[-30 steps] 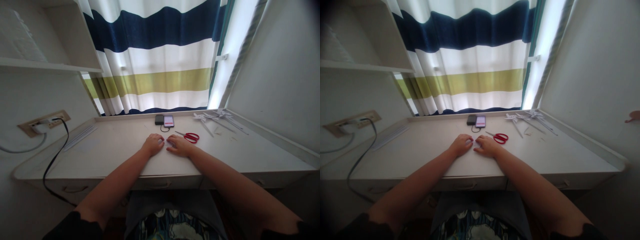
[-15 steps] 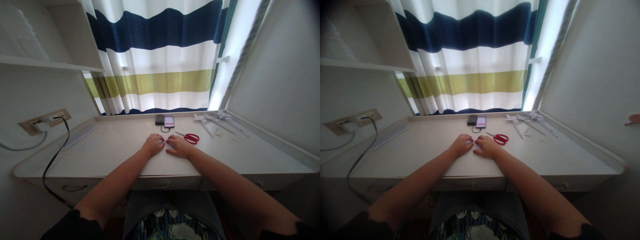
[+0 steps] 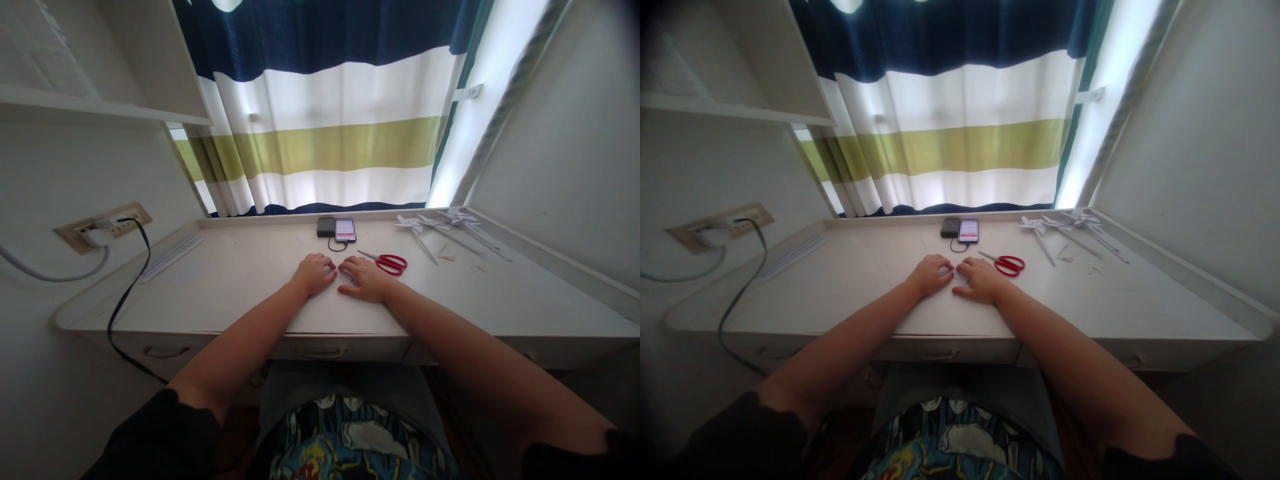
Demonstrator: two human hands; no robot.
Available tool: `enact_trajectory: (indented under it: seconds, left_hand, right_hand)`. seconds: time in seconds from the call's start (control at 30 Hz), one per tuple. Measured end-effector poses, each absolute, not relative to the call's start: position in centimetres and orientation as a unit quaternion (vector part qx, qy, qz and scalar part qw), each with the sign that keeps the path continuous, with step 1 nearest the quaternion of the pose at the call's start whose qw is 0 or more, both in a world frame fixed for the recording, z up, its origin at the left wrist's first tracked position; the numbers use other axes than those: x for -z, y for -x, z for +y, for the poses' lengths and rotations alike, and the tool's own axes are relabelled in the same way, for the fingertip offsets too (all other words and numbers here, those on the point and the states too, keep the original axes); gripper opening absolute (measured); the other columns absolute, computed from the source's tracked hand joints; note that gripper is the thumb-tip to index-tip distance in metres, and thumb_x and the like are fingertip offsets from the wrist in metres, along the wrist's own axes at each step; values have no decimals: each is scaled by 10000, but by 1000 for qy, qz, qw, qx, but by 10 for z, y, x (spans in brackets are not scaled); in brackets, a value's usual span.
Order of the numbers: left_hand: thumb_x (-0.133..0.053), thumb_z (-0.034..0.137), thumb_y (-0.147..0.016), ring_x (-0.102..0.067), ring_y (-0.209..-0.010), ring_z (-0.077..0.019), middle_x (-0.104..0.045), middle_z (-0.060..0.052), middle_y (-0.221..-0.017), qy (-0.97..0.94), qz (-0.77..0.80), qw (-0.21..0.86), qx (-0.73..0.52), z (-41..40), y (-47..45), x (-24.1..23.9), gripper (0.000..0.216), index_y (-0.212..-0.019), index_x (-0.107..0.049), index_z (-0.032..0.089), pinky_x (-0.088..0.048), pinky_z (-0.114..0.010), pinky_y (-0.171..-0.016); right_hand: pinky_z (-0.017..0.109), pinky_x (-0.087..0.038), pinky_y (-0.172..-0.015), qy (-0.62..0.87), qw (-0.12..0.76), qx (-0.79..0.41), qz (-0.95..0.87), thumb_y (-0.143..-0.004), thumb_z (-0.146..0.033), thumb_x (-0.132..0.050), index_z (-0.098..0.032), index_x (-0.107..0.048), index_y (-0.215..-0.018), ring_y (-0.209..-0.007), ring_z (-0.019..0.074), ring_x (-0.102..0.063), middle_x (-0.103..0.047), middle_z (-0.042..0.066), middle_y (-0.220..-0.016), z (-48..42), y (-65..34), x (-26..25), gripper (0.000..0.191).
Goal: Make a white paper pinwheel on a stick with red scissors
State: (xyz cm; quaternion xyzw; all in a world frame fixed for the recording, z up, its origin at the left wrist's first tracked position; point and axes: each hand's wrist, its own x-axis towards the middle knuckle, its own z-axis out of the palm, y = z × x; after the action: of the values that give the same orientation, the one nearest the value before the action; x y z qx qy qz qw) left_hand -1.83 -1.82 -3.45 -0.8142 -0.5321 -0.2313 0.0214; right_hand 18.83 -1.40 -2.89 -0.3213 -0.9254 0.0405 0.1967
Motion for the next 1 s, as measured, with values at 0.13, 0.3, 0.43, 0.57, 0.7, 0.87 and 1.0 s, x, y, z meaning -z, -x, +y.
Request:
enact_trajectory:
  seconds: [0.13,0.3,0.43,0.57,0.7,0.87,1.0]
  left_hand:
    - [-579,360,-807,-580,-1009,-232,-651,-61,-1035,811,-541,16,222,-18,17,33,213,-928,-691,226,-438,-395,-975]
    - [-575,364,-809,-577,-1006,-229,-642,-62,-1031,804,-556,18,210,-21,16,32,218,-933,-689,226,-442,-382,-966]
    - [-569,391,-818,-569,-1024,-223,-636,-53,-1064,802,-562,33,202,-24,16,32,237,-964,-686,246,-453,-369,-950]
    - [-524,429,-853,-559,-1040,-221,-639,-49,-1063,801,-560,44,207,-26,16,33,256,-934,-685,248,-447,-371,-955]
    - [-548,467,-830,-562,-1032,-228,-642,-51,-1054,801,-556,41,216,-25,16,34,279,-934,-683,247,-449,-379,-951]
    - [-581,461,-807,-589,-979,-234,-653,-65,-1012,797,-561,31,220,-22,16,35,281,-926,-692,232,-470,-382,-920]
    - [-591,474,-797,-597,-964,-243,-654,-74,-1010,794,-566,22,221,-21,15,34,298,-924,-699,227,-481,-385,-902]
  right_hand:
    - [439,-405,-969,328,193,-38,-924,-804,-550,-596,-182,-521,-1261,-1108,296,-529,-547,145,-1225,-15,-188,29,592]
    - [428,-415,-965,321,187,-37,-928,-813,-542,-580,-187,-571,-1197,-1103,293,-534,-519,150,-1259,-17,-188,28,523]
    - [448,-429,-947,309,189,-40,-931,-816,-519,-580,-177,-595,-1168,-1071,303,-554,-552,161,-1207,-15,-188,30,491]
    - [433,-436,-950,303,188,-41,-933,-821,-523,-573,-177,-605,-1161,-1071,297,-558,-556,156,-1212,-13,-187,31,486]
    - [450,-426,-964,316,184,-39,-930,-819,-539,-572,-182,-607,-1172,-1106,312,-543,-529,165,-1258,-13,-188,32,504]
    - [479,-416,-971,325,184,-39,-927,-805,-568,-581,-199,-604,-1188,-1142,326,-524,-530,166,-1275,-12,-188,32,532]
    - [486,-405,-977,324,185,-42,-927,-797,-574,-591,-210,-617,-1171,-1147,321,-522,-550,157,-1263,-11,-187,31,522]
